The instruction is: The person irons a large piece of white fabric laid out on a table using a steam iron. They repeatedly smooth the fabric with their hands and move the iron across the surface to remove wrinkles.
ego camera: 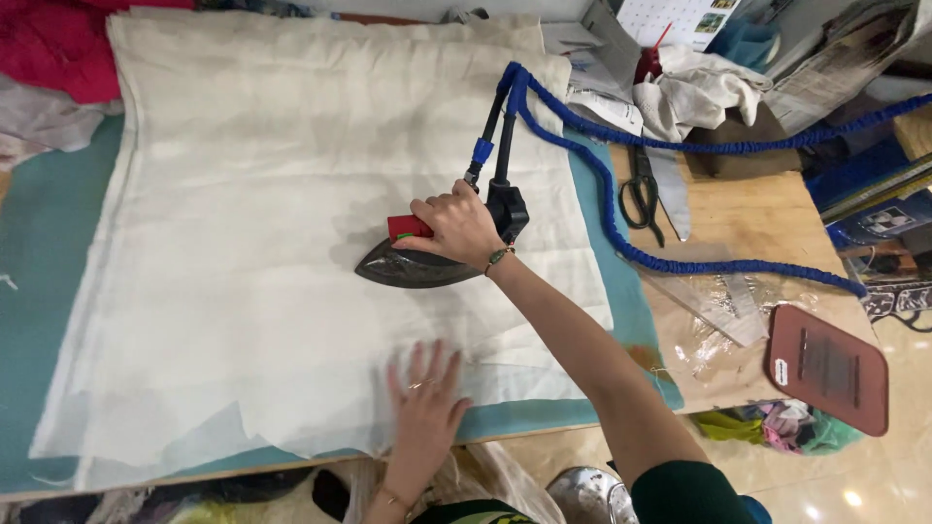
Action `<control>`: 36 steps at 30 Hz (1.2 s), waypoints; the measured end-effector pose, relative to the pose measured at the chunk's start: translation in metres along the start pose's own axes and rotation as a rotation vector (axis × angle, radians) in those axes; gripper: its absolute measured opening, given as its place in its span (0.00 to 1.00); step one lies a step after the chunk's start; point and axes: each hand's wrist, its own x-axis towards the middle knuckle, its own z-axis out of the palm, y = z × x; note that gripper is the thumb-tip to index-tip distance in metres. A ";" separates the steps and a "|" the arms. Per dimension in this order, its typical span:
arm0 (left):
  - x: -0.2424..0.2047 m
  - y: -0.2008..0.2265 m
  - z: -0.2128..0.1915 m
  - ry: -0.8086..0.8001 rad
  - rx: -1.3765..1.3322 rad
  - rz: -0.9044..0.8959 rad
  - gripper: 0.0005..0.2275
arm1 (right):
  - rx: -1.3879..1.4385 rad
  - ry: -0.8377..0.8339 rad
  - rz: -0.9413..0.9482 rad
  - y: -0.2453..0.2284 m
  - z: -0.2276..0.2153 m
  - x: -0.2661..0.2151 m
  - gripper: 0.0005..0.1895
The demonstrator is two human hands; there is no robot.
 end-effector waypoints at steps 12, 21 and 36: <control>0.040 0.088 0.053 -0.342 -0.152 0.175 0.25 | 0.042 -0.078 0.062 0.005 -0.049 -0.092 0.37; 0.028 0.089 0.065 -0.269 -0.248 0.253 0.21 | 0.105 -0.137 0.150 0.034 -0.066 -0.124 0.37; 0.022 0.099 0.055 -0.316 -0.304 0.363 0.20 | 0.059 -0.087 0.129 0.003 -0.059 -0.148 0.35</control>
